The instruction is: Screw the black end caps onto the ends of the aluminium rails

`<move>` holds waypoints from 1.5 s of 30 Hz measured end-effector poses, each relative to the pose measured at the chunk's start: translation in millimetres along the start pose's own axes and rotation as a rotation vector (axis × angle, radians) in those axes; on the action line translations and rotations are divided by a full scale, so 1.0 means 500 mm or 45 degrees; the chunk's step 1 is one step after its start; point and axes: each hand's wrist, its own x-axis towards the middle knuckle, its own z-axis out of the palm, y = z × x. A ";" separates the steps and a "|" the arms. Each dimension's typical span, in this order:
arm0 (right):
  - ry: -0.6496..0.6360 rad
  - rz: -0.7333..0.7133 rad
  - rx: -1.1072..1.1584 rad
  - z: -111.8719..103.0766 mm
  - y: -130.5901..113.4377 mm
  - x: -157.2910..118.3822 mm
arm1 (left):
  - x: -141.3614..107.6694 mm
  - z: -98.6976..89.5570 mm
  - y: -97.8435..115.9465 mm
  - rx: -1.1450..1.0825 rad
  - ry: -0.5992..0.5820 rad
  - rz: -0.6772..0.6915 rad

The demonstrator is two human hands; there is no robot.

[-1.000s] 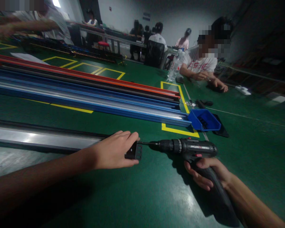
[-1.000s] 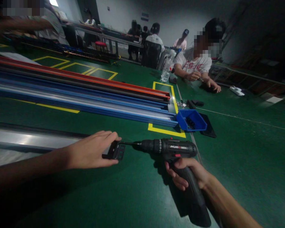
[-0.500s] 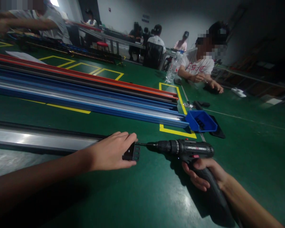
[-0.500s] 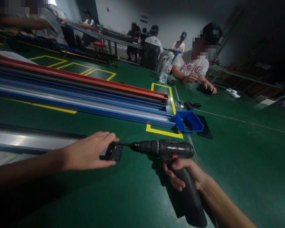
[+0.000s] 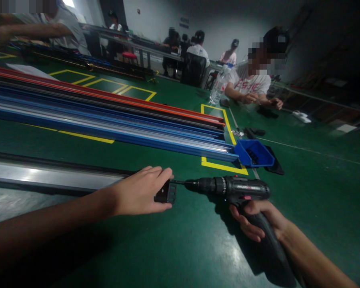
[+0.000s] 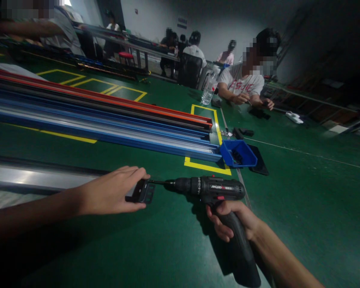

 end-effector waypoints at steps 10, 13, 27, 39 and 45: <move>-0.008 -0.037 -0.026 0.001 0.001 -0.001 | -0.002 -0.005 0.005 0.021 -0.002 -0.004; -0.011 -0.040 -0.036 0.002 0.000 0.001 | -0.001 -0.007 0.006 0.019 -0.015 -0.014; -0.061 -0.061 -0.049 -0.001 0.000 0.004 | -0.002 -0.007 0.008 0.032 -0.003 -0.004; -0.049 -0.046 -0.067 -0.003 -0.001 0.005 | 0.000 -0.010 0.010 0.022 -0.004 0.005; -0.051 -0.063 -0.065 -0.001 0.001 0.003 | -0.003 -0.006 0.006 0.023 0.014 0.005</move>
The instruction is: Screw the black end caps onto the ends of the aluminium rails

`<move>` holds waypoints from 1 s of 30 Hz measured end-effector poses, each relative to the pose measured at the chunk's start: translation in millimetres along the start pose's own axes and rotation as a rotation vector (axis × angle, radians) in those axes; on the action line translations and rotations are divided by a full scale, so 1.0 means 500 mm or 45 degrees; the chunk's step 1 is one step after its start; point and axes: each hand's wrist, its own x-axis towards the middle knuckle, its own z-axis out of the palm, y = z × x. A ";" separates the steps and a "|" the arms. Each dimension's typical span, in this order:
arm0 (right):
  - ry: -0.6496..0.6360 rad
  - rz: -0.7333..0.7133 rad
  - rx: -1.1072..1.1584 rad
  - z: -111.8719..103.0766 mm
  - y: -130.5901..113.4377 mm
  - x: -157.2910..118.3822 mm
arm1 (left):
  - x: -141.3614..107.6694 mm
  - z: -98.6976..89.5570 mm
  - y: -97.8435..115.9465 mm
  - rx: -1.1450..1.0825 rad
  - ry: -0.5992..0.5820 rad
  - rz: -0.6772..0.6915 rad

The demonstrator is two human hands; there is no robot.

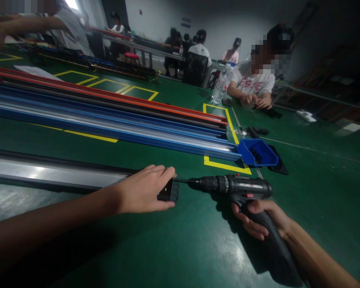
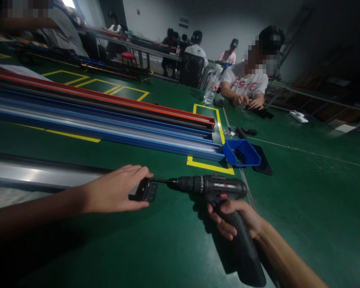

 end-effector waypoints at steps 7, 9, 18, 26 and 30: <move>-0.004 0.023 0.006 -0.003 -0.002 0.001 | 0.000 0.001 -0.001 -0.016 0.012 0.009; -0.008 0.011 -0.004 -0.003 -0.002 0.002 | 0.000 0.001 -0.001 -0.023 0.014 0.010; 0.020 0.010 -0.010 -0.003 0.000 0.000 | 0.000 -0.002 0.002 -0.001 0.004 0.005; 0.035 0.008 -0.019 -0.002 -0.001 0.001 | 0.000 0.002 -0.002 -0.022 0.012 0.020; 0.034 0.006 -0.012 0.004 0.000 0.001 | 0.000 0.001 0.000 -0.013 0.018 0.025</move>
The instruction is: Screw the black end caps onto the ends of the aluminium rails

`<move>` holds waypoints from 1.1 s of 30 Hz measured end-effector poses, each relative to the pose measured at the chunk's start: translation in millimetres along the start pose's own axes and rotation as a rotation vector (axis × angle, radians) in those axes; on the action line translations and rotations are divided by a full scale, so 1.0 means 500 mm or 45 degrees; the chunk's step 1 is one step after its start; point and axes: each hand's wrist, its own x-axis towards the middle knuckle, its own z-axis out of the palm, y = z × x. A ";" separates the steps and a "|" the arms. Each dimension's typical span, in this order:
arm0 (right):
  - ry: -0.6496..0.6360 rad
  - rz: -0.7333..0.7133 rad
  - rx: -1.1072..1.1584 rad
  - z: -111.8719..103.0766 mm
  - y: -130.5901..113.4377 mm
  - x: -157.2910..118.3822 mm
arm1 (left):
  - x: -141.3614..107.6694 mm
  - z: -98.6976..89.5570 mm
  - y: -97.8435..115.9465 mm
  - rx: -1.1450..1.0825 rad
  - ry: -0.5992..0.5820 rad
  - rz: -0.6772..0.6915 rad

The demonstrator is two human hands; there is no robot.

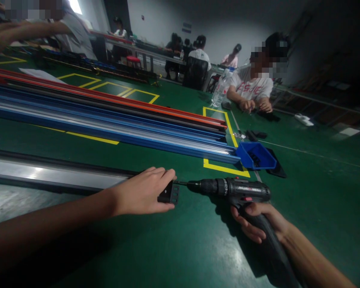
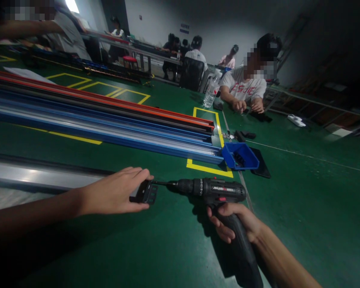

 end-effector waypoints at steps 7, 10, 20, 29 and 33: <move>0.035 0.006 0.013 -0.004 0.003 -0.004 | 0.001 -0.004 0.002 -0.005 -0.025 -0.019; 0.021 0.023 0.036 -0.007 0.003 -0.005 | 0.003 -0.002 0.001 0.000 -0.029 -0.022; 0.011 0.033 0.057 -0.005 0.001 -0.006 | 0.003 0.001 -0.001 -0.005 -0.023 -0.020; -0.009 0.032 0.059 -0.005 0.000 -0.005 | 0.003 0.001 -0.002 0.003 -0.043 -0.030; 0.004 0.026 0.052 -0.004 0.000 -0.005 | 0.002 0.001 -0.001 -0.002 -0.027 -0.026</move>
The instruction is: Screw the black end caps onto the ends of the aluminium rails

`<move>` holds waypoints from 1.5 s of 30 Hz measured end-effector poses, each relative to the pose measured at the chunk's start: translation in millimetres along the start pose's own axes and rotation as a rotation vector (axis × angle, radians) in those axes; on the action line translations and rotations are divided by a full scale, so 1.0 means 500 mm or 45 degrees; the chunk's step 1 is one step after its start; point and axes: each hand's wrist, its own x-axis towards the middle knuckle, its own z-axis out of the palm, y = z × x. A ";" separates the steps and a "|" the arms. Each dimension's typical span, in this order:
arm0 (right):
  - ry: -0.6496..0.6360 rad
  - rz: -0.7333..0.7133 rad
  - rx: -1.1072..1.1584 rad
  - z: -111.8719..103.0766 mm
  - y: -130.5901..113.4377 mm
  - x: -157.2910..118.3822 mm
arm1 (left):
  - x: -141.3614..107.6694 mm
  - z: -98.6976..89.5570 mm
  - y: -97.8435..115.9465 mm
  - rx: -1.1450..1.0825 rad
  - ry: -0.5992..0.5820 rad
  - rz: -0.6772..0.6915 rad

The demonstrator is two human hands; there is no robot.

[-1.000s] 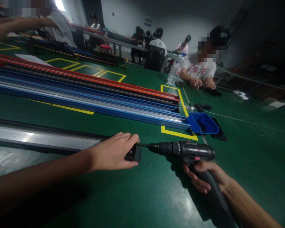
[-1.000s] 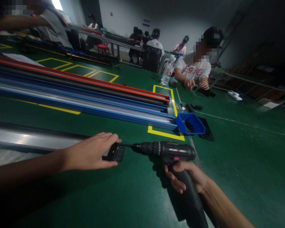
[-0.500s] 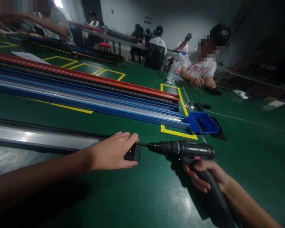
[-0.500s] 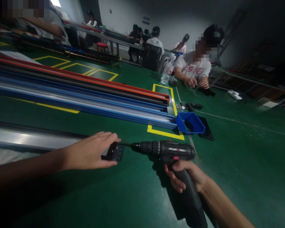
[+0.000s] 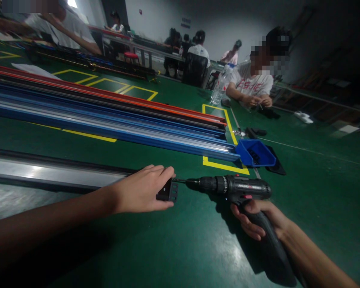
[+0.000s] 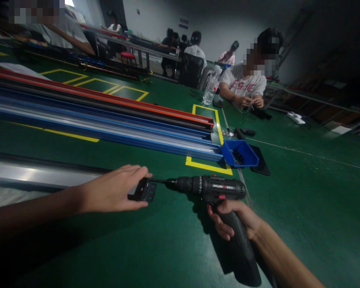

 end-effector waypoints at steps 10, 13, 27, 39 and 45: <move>0.007 0.002 -0.004 -0.004 0.001 0.000 | -0.001 -0.001 0.000 -0.003 -0.007 -0.004; 0.019 0.013 -0.001 -0.004 0.001 -0.001 | 0.001 0.000 0.000 0.009 -0.004 -0.004; 0.025 0.028 0.013 -0.002 0.000 -0.001 | -0.001 0.004 -0.005 -0.007 0.023 0.008; 0.013 0.027 0.007 -0.003 0.000 0.001 | -0.002 -0.002 0.000 -0.017 0.006 0.009; 0.004 0.007 -0.010 -0.001 -0.001 0.001 | 0.000 -0.002 0.002 0.010 0.000 -0.003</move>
